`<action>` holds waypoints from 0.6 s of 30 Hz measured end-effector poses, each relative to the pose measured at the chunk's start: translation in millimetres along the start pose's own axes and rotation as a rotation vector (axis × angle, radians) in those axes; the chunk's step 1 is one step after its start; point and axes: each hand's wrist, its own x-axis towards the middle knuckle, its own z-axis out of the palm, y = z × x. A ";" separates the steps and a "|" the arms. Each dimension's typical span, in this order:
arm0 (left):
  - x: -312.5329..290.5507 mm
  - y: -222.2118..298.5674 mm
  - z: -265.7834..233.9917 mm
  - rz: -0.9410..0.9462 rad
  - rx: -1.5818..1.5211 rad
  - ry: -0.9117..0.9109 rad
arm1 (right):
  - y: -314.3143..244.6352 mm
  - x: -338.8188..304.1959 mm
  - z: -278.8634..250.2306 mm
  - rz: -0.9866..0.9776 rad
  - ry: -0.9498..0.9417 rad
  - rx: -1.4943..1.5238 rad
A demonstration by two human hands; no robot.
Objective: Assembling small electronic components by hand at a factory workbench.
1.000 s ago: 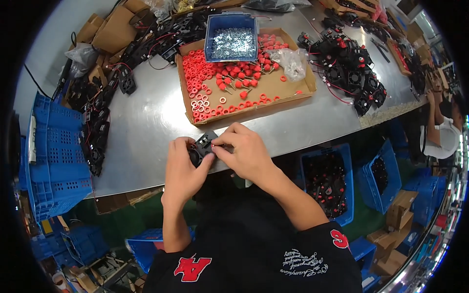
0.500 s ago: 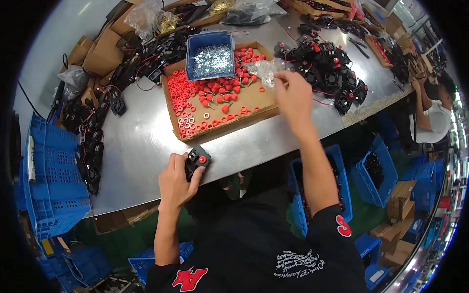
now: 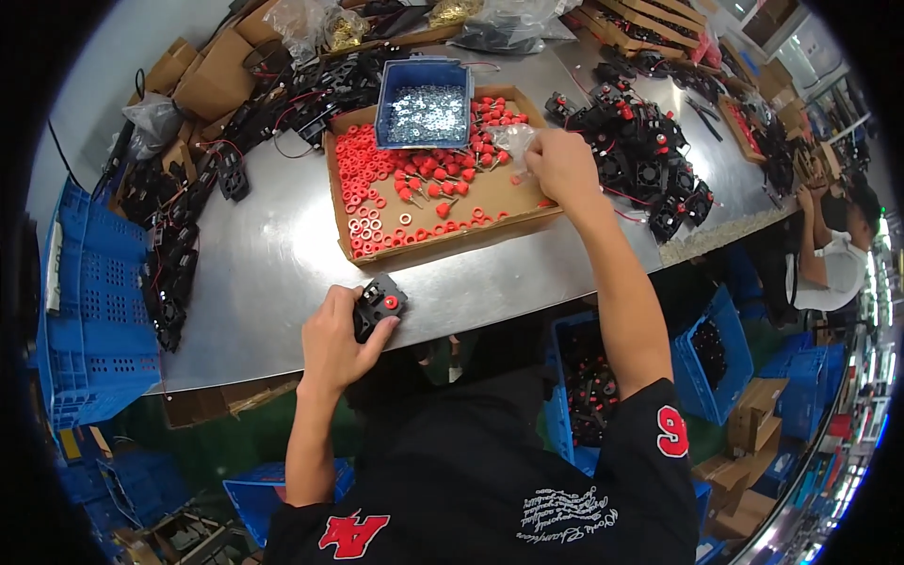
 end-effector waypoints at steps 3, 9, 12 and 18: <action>-0.8 -1.2 -1.4 -0.002 0.004 -0.014 | -0.1 -3.9 -8.1 0.129 0.092 0.309; -5.7 -5.9 -3.1 0.011 0.030 0.006 | -51.7 -53.4 -22.3 0.321 -0.022 1.039; -7.9 -6.6 -0.9 -0.020 0.035 -0.009 | -98.6 -102.4 -6.3 0.297 -0.405 1.210; -1.8 -3.7 1.2 0.009 0.014 -0.010 | -143.5 -132.2 24.1 0.241 -0.506 1.273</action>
